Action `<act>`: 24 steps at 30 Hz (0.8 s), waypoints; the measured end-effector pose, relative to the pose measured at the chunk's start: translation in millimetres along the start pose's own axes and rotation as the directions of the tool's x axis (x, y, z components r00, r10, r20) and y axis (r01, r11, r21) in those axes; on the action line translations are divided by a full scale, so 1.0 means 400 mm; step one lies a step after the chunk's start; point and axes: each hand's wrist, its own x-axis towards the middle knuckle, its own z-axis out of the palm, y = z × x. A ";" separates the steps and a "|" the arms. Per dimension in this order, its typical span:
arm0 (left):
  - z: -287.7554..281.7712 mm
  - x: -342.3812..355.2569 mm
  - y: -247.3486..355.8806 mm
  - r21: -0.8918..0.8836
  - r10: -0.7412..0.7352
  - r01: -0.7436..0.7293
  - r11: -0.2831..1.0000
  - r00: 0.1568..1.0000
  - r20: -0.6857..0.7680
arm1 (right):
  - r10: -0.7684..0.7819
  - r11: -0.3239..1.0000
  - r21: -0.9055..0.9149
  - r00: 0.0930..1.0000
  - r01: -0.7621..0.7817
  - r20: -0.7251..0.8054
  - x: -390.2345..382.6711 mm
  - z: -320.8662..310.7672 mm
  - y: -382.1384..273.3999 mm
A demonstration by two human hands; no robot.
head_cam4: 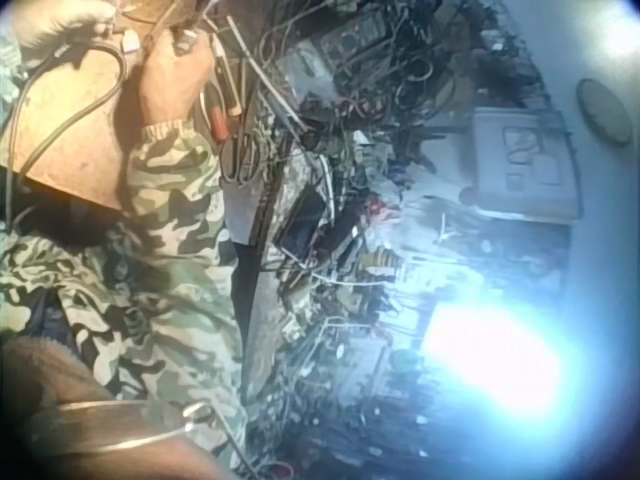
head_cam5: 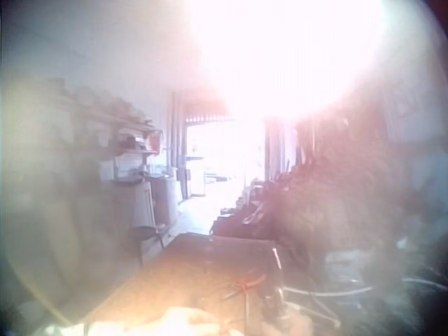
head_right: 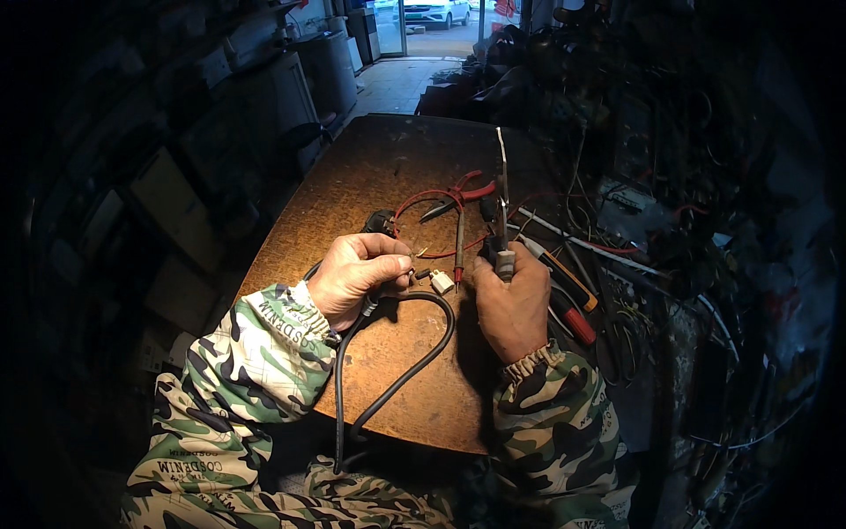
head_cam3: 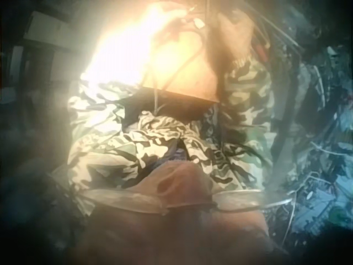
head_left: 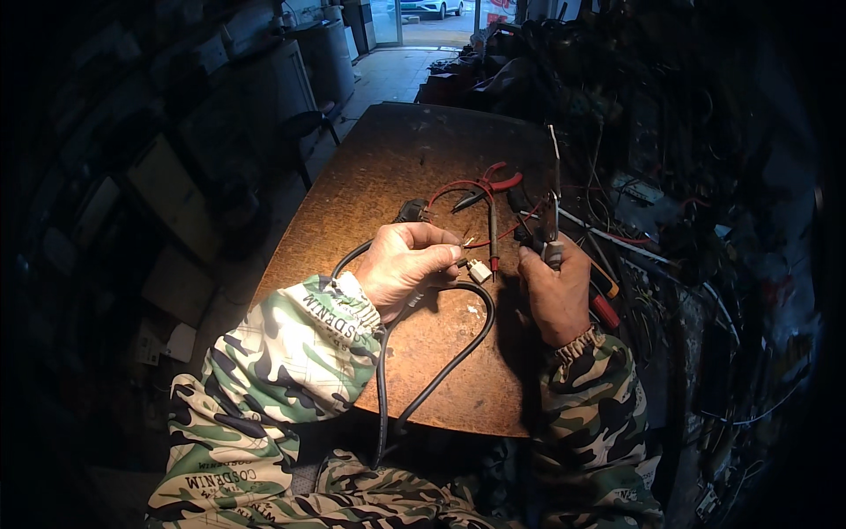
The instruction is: The person strips the insulation from a black electrical cord, twists the exposed wires, and uses pliers to crimp a connector onto the wires. The person then attaches a white plastic connector to the crimped end.
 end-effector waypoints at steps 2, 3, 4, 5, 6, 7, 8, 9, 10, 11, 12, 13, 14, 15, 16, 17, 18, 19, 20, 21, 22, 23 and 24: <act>0.004 -0.004 0.002 0.020 0.000 0.000 1.000 1.000 -0.004 | 0.019 0.999 0.050 0.998 -0.022 0.061 0.001 -0.001 0.001; 0.006 -0.006 0.004 0.029 0.001 0.000 1.000 1.000 -0.005 | 0.018 0.998 0.066 0.995 -0.024 0.095 0.005 -0.004 0.013; 0.008 -0.006 0.006 0.044 -0.003 0.003 0.999 1.000 0.001 | 0.019 0.996 0.082 0.992 -0.029 0.125 0.006 -0.006 0.013; 0.010 -0.006 0.010 0.058 -0.007 0.007 0.998 1.000 0.006 | 0.021 0.987 0.156 0.989 -0.044 0.146 0.002 -0.004 0.008; 0.012 -0.006 0.013 0.072 -0.012 0.011 0.997 1.000 0.012 | 0.021 0.972 0.229 0.986 -0.060 0.166 -0.005 0.004 -0.005; 0.013 -0.007 0.011 0.083 -0.016 0.014 0.996 1.000 0.017 | 0.019 0.952 0.298 0.982 -0.075 0.188 -0.010 0.011 -0.013; 0.013 -0.007 0.010 0.095 -0.020 0.018 0.995 1.000 0.022 | -0.018 0.952 0.302 0.981 -0.042 0.195 -0.012 0.014 -0.011; 0.014 -0.007 0.009 0.106 -0.025 0.022 0.994 0.999 0.027 | -0.055 0.952 0.306 0.978 -0.009 0.201 -0.012 0.017 -0.007; 0.014 -0.008 0.010 0.110 -0.030 0.025 0.994 0.999 0.043 | -0.092 0.950 0.312 0.974 0.023 0.209 -0.012 0.019 -0.004; 0.014 -0.010 0.012 0.114 -0.035 0.028 0.993 0.998 0.060 | -0.101 0.960 0.276 0.971 0.039 0.217 -0.011 0.018 0.000; 0.013 -0.010 0.012 0.118 -0.040 0.031 0.992 0.996 0.077 | -0.110 0.969 0.240 0.968 0.054 0.225 -0.010 0.016 0.004; 0.011 -0.009 0.011 0.112 -0.049 0.040 0.993 0.996 0.080 | -0.120 0.976 0.204 0.965 0.072 0.234 -0.009 0.015 0.007; 0.009 -0.009 0.010 0.105 -0.057 0.048 0.993 0.995 0.083 | -0.104 0.989 0.124 0.973 0.079 0.208 -0.011 0.015 0.001; 0.007 -0.010 0.010 0.099 -0.064 0.055 0.994 0.994 0.085 | -0.090 0.996 0.042 0.979 0.084 0.182 -0.016 0.013 -0.012; 0.004 -0.010 0.013 0.064 -0.052 0.047 0.997 0.995 0.085 | -0.083 0.995 -0.042 0.984 0.090 0.158 -0.015 0.015 -0.019; 0.002 -0.012 0.018 0.029 -0.039 0.037 0.999 0.996 0.083 | -0.138 0.983 -0.104 0.981 0.153 0.138 -0.012 0.013 -0.016; -0.001 -0.014 0.022 -0.006 -0.025 0.026 1.000 0.996 0.080 | -0.196 0.962 -0.167 0.973 0.215 0.123 -0.009 0.001 -0.008; -0.007 -0.005 0.017 -0.064 0.000 0.005 0.998 0.997 0.081 | -0.256 0.932 -0.237 0.961 0.273 0.101 -0.005 -0.019 -0.001; -0.029 0.000 0.013 -0.125 0.040 -0.024 0.992 0.991 0.126 | -0.295 0.885 -0.336 0.946 0.323 0.130 -0.004 -0.042 -0.013; -0.050 0.002 0.011 -0.185 0.084 -0.052 0.981 0.982 0.168 | -0.343 0.844 -0.377 0.924 0.382 0.170 0.002 -0.063 -0.008; -0.054 0.009 0.009 -0.203 0.103 -0.069 0.977 0.982 0.160 | -0.368 0.808 -0.424 0.912 0.410 0.181 0.005 -0.085 0.002; -0.058 0.008 0.013 -0.219 0.110 -0.075 0.973 0.982 0.152 | -0.391 0.773 -0.459 0.899 0.437 0.197 0.008 -0.098 0.009; -0.062 0.008 0.017 -0.236 0.117 -0.081 0.968 0.982 0.145 | -0.394 0.750 -0.486 0.893 0.449 0.217 0.013 -0.106 0.012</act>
